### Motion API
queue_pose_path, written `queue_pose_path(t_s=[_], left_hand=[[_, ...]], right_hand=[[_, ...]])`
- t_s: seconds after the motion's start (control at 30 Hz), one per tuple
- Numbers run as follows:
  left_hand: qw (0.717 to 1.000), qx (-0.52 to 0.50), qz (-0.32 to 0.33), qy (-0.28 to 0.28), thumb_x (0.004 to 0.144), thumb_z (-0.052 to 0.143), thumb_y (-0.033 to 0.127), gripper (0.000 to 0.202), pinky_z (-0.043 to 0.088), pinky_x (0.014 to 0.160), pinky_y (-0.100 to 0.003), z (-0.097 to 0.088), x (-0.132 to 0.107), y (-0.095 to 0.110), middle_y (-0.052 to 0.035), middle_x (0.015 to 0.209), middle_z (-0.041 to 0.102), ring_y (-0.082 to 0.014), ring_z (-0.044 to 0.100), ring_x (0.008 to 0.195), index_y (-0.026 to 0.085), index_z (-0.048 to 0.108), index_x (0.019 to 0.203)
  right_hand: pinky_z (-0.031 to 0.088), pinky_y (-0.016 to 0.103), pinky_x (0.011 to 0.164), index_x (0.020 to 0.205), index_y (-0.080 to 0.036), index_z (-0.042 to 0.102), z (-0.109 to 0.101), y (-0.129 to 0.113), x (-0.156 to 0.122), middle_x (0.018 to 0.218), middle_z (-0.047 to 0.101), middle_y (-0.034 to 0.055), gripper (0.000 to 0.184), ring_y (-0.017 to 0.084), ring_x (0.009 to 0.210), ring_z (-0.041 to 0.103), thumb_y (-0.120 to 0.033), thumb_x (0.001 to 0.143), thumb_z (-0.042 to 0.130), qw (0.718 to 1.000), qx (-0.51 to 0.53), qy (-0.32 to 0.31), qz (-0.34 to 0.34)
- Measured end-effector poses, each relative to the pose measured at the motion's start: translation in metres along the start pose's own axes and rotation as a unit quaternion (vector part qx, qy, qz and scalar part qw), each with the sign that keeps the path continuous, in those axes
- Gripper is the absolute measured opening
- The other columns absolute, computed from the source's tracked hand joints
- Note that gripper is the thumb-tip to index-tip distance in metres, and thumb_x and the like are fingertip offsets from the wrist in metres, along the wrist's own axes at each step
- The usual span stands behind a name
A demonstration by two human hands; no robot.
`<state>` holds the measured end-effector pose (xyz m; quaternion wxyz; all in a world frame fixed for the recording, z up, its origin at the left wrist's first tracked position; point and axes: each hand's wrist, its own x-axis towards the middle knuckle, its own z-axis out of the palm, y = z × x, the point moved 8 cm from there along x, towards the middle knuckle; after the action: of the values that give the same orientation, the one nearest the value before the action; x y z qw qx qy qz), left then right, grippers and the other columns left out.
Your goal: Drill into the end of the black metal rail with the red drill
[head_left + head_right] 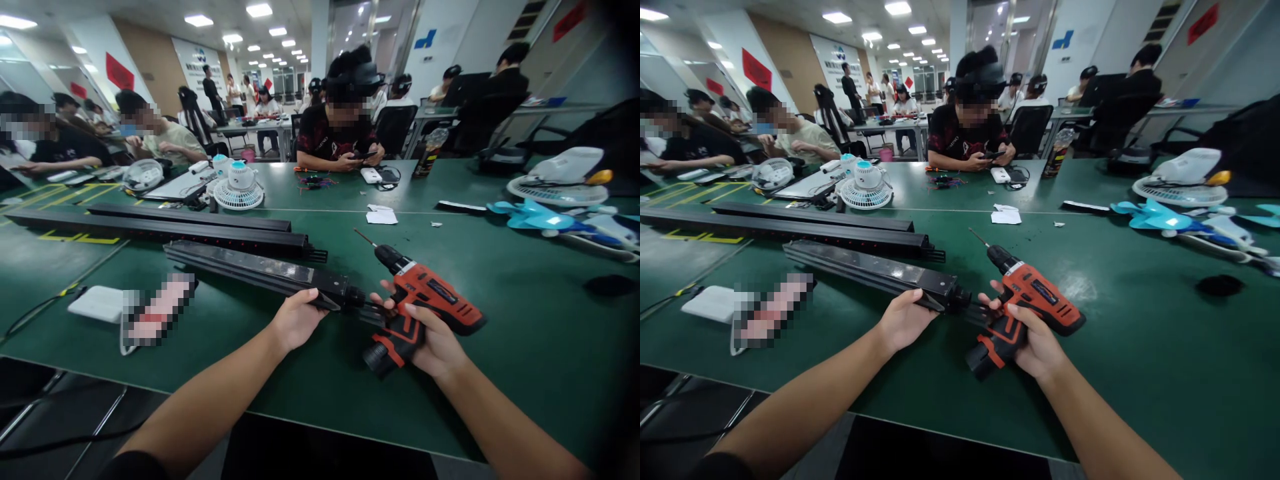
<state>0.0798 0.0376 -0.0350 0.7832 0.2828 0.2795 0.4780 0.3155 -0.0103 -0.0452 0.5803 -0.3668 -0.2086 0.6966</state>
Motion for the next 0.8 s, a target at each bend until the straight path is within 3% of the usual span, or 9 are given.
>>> queue_pose_path(t_s=[0.23,0.47,0.63,0.8], left_hand=[[1.000,0.002,0.014,0.003,0.078,0.098,0.042,0.037,0.051,0.124,-0.056,-0.001,-0.002,0.000,-0.0138,0.122,0.090,-0.0412,0.076,0.134,0.019,0.090,0.106],[0.998,-0.002,0.057,0.027,0.078,0.102,0.047,0.037,0.053,0.125,-0.056,-0.001,-0.004,0.003,-0.0104,0.122,0.090,-0.0404,0.077,0.136,0.023,0.090,0.104],[0.996,-0.001,0.079,0.048,0.079,0.101,0.048,0.041,0.052,0.126,-0.055,-0.004,-0.004,0.002,-0.0101,0.122,0.089,-0.0395,0.075,0.140,0.022,0.089,0.108],[0.993,-0.013,0.073,0.092,0.076,0.105,0.045,0.041,0.052,0.127,-0.051,-0.008,-0.003,-0.001,-0.0048,0.118,0.089,-0.0357,0.074,0.139,0.024,0.087,0.106]], right_hand=[[0.071,0.064,0.109,0.157,-0.038,0.073,0.005,-0.005,0.000,0.093,0.090,0.0022,0.072,0.042,0.139,0.081,-0.031,0.089,0.093,0.998,-0.025,-0.051,-0.017],[0.078,0.053,0.089,0.156,-0.039,0.072,-0.002,-0.002,-0.002,0.093,0.088,0.0011,0.073,0.038,0.134,0.083,-0.028,0.087,0.094,1.000,0.000,-0.004,0.013],[0.073,0.065,0.103,0.163,-0.039,0.067,0.002,-0.006,-0.001,0.093,0.089,0.0009,0.078,0.040,0.130,0.085,-0.032,0.089,0.093,0.999,-0.018,-0.034,-0.001],[0.073,0.060,0.102,0.160,-0.038,0.070,0.003,-0.011,0.002,0.090,0.088,-0.0001,0.076,0.036,0.109,0.088,-0.033,0.088,0.094,0.999,-0.024,-0.033,-0.018]])
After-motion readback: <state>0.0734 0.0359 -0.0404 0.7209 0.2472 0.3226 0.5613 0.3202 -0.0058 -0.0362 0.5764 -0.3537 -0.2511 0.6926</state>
